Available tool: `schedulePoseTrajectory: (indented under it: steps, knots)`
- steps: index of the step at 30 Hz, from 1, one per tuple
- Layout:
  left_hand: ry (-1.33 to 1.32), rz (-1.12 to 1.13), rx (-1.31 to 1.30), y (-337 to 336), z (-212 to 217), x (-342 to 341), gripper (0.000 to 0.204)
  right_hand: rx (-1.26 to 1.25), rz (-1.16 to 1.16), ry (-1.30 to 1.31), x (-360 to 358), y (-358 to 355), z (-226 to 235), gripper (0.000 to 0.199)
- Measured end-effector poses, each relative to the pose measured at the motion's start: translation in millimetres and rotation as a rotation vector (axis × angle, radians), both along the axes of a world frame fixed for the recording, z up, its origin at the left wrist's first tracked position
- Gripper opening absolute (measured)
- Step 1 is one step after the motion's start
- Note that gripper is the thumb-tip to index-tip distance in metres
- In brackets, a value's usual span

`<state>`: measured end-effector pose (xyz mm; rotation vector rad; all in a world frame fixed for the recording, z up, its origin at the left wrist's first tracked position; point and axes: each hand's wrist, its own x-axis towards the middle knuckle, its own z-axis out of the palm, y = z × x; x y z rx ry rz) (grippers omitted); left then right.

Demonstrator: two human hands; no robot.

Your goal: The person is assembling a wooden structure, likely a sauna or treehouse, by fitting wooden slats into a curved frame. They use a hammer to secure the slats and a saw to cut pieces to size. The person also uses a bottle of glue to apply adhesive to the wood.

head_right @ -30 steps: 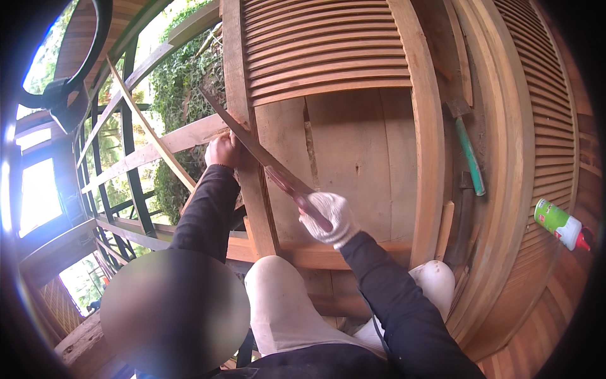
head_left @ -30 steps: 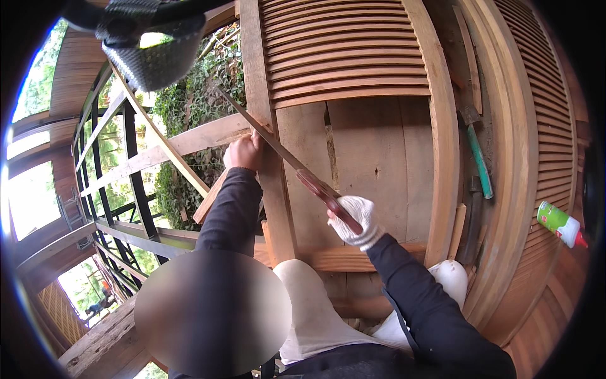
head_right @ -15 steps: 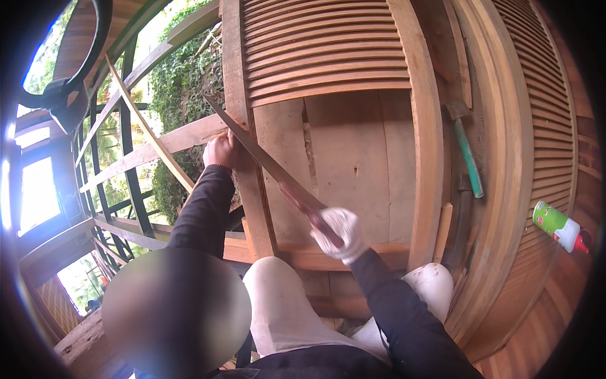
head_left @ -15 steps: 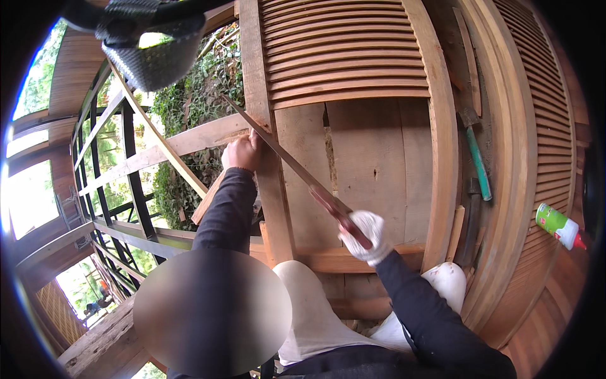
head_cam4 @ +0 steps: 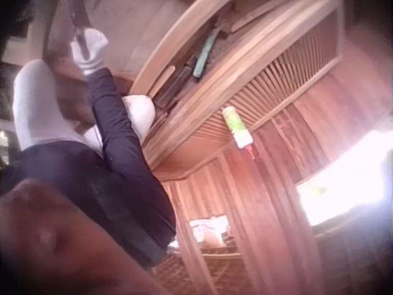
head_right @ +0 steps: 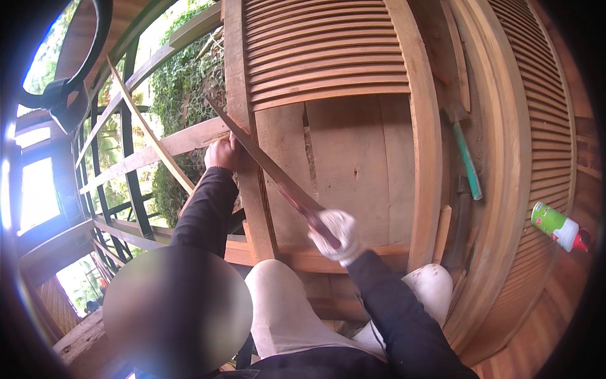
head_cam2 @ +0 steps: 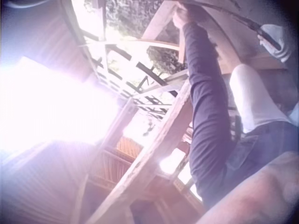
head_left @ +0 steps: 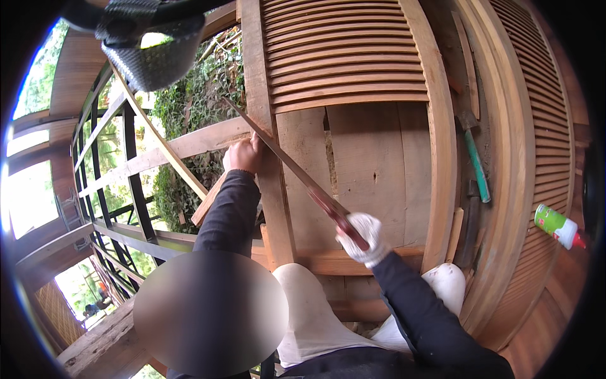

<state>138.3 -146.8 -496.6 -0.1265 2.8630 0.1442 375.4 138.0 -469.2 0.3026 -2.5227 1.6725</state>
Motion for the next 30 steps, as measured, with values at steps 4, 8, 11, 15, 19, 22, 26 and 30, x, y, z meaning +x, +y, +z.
schedulePoseTrajectory:
  steps: [4,8,11,15,19,22,26,30]
  knots:
    - [0.001,0.006,-0.006,9,-2,4,0.067,-0.048,0.071,-0.167,14,10,8,0.007]
    - [0.107,-0.025,-0.036,-5,-7,0,0.07,-0.063,0.033,-0.147,-9,0,11,0.011]
    - [0.016,0.002,-0.015,1,-6,5,0.069,0.072,0.064,-0.11,25,15,12,0.012]
    - [0.037,-0.027,0.011,11,-3,-3,0.061,-0.111,0.032,-0.183,-24,-15,2,0.01]
    - [-0.004,-0.013,-0.006,3,-1,2,0.058,-0.033,0.073,-0.352,26,2,3,0.011]
    - [0.028,-0.021,0.005,-3,-2,-2,0.058,0.091,0.099,-0.201,8,0,10,0.014]
    - [0.001,-0.013,0.017,3,-3,-1,0.058,-0.045,0.062,-0.193,-15,-11,2,0.011]
    - [0.009,-0.045,0.0,1,1,-3,0.057,-0.053,0.079,-0.268,12,1,9,0.008]
